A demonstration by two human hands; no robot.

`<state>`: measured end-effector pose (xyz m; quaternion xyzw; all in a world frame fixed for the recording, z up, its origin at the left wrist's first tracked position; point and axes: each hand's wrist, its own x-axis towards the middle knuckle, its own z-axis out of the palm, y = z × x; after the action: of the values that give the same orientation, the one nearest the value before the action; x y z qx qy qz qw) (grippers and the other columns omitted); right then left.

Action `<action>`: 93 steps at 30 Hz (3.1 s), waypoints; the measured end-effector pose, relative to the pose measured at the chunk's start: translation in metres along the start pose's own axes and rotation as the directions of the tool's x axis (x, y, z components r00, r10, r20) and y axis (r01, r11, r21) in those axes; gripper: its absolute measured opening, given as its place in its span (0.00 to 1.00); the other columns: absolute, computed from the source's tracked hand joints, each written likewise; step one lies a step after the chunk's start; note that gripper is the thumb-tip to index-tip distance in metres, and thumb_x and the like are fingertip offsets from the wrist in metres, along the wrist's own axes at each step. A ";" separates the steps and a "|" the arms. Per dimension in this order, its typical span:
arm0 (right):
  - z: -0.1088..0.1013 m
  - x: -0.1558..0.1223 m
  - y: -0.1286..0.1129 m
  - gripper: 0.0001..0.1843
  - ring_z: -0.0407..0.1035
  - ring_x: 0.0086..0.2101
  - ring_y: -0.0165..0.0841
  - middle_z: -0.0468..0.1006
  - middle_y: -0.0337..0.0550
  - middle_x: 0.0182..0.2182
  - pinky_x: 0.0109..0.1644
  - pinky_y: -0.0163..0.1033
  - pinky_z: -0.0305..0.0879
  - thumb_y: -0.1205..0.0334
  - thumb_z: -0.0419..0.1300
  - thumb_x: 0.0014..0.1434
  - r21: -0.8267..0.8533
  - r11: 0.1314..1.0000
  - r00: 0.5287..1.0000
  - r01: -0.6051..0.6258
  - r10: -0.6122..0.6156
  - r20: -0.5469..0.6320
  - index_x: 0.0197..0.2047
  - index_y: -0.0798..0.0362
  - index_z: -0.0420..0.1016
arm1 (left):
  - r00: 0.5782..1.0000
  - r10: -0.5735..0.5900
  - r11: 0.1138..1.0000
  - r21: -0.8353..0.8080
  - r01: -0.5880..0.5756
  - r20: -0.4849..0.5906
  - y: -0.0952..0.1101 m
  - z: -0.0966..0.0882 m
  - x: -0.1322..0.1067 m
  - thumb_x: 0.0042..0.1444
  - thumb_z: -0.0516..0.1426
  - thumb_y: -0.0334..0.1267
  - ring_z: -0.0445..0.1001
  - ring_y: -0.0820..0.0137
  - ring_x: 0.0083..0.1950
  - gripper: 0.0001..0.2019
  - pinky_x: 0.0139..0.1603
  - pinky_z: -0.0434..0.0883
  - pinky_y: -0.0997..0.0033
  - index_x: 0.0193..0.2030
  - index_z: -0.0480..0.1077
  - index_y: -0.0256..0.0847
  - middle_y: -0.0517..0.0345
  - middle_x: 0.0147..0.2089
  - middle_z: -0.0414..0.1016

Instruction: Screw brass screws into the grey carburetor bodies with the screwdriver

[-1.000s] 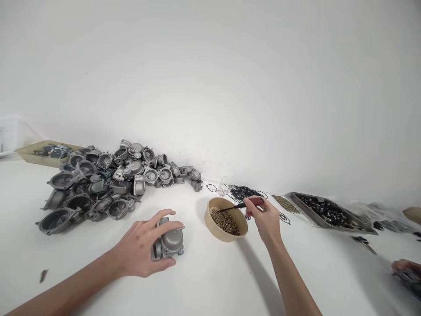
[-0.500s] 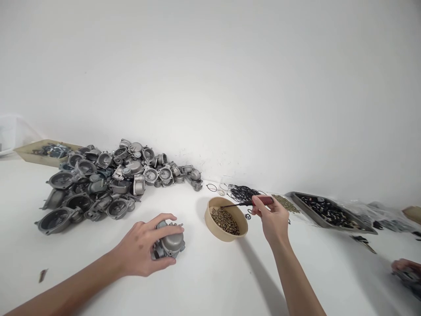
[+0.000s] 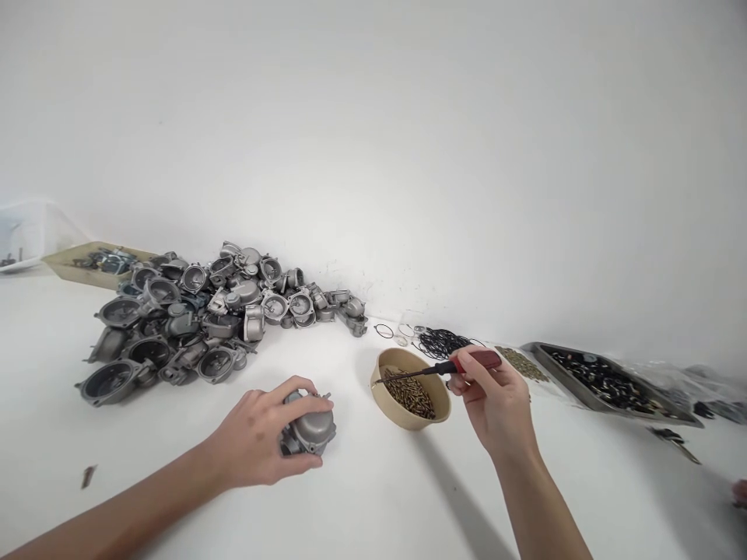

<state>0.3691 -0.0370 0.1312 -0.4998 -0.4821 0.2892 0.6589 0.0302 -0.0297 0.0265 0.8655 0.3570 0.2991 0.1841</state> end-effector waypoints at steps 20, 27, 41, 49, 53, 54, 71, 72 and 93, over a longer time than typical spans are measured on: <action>0.053 -0.053 -0.013 0.17 0.61 0.20 0.25 0.77 0.41 0.31 0.24 0.36 0.63 0.52 0.78 0.52 0.103 0.972 0.957 -0.211 0.184 0.225 0.35 0.51 0.79 | 0.985 -0.170 0.985 -0.034 0.169 -0.009 0.019 0.009 -0.007 0.58 0.66 0.43 0.81 0.50 0.59 0.28 0.47 0.81 0.53 0.64 0.67 0.56 0.55 0.71 0.71; 0.051 -0.051 -0.007 0.13 0.64 0.21 0.25 0.78 0.43 0.34 0.24 0.35 0.65 0.55 0.77 0.56 0.152 0.972 0.948 -0.180 0.131 0.290 0.37 0.52 0.80 | 0.987 -0.159 0.987 -0.032 0.158 -0.034 0.020 0.010 -0.007 0.58 0.65 0.40 0.82 0.53 0.57 0.27 0.46 0.81 0.53 0.64 0.67 0.56 0.56 0.69 0.72; 0.047 -0.048 0.001 0.09 0.69 0.22 0.23 0.79 0.41 0.38 0.27 0.32 0.67 0.58 0.75 0.60 0.194 0.962 0.921 -0.189 0.105 0.375 0.39 0.50 0.82 | 0.990 -0.120 0.992 -0.037 0.118 -0.072 0.020 0.009 -0.006 0.60 0.63 0.42 0.83 0.55 0.56 0.25 0.44 0.81 0.56 0.63 0.68 0.54 0.55 0.67 0.75; 0.045 -0.049 0.000 0.08 0.68 0.22 0.23 0.78 0.41 0.37 0.26 0.32 0.66 0.59 0.75 0.60 0.205 0.962 0.919 -0.182 0.092 0.384 0.39 0.50 0.82 | 0.988 -0.135 0.990 -0.057 0.131 -0.072 0.020 0.009 -0.005 0.62 0.61 0.43 0.83 0.55 0.55 0.22 0.44 0.81 0.56 0.63 0.68 0.54 0.55 0.66 0.75; 0.044 -0.049 0.000 0.08 0.67 0.22 0.24 0.78 0.41 0.36 0.25 0.33 0.65 0.58 0.75 0.60 0.194 0.965 0.917 -0.178 0.091 0.388 0.39 0.50 0.82 | 0.988 -0.134 0.990 -0.059 0.130 -0.073 0.021 0.008 -0.005 0.62 0.61 0.43 0.83 0.55 0.55 0.22 0.44 0.81 0.56 0.63 0.68 0.55 0.56 0.66 0.75; 0.044 -0.049 0.001 0.08 0.67 0.22 0.24 0.78 0.41 0.36 0.25 0.33 0.65 0.58 0.75 0.60 0.191 0.966 0.918 -0.176 0.091 0.386 0.39 0.50 0.82 | 0.988 -0.134 0.990 -0.057 0.130 -0.073 0.021 0.008 -0.005 0.62 0.61 0.42 0.83 0.56 0.55 0.22 0.44 0.81 0.57 0.63 0.68 0.55 0.55 0.66 0.75; 0.041 -0.041 -0.018 0.15 0.65 0.22 0.26 0.78 0.42 0.35 0.23 0.34 0.65 0.53 0.78 0.56 0.121 0.993 0.970 -0.013 -0.016 0.241 0.40 0.51 0.81 | 0.999 -0.041 0.999 0.028 0.041 0.001 0.016 -0.013 -0.001 0.57 0.66 0.42 0.79 0.46 0.58 0.27 0.51 0.81 0.43 0.64 0.74 0.60 0.52 0.77 0.60; 0.039 -0.038 -0.021 0.15 0.65 0.23 0.26 0.78 0.42 0.35 0.23 0.34 0.66 0.54 0.77 0.56 0.115 0.993 0.975 0.005 -0.030 0.222 0.41 0.50 0.80 | 1.000 -0.003 1.000 0.009 0.003 0.011 0.014 -0.017 0.000 0.58 0.66 0.40 0.77 0.44 0.61 0.27 0.53 0.81 0.42 0.64 0.74 0.61 0.52 0.78 0.59; 0.084 -0.016 -0.070 0.11 0.77 0.32 0.36 0.80 0.43 0.35 0.34 0.43 0.76 0.67 0.62 0.70 -0.115 0.725 0.590 0.679 -0.445 0.673 0.54 0.47 0.73 | 0.991 0.050 0.896 -0.444 0.009 0.120 0.007 -0.016 0.001 0.60 0.65 0.32 0.68 0.52 0.74 0.09 0.68 0.71 0.49 0.44 0.72 0.46 0.47 0.77 0.65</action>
<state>0.2789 -0.0420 0.1940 -0.3098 -0.8443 0.1106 0.4230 0.0237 -0.0325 0.0427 0.8219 0.2577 0.3181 0.3961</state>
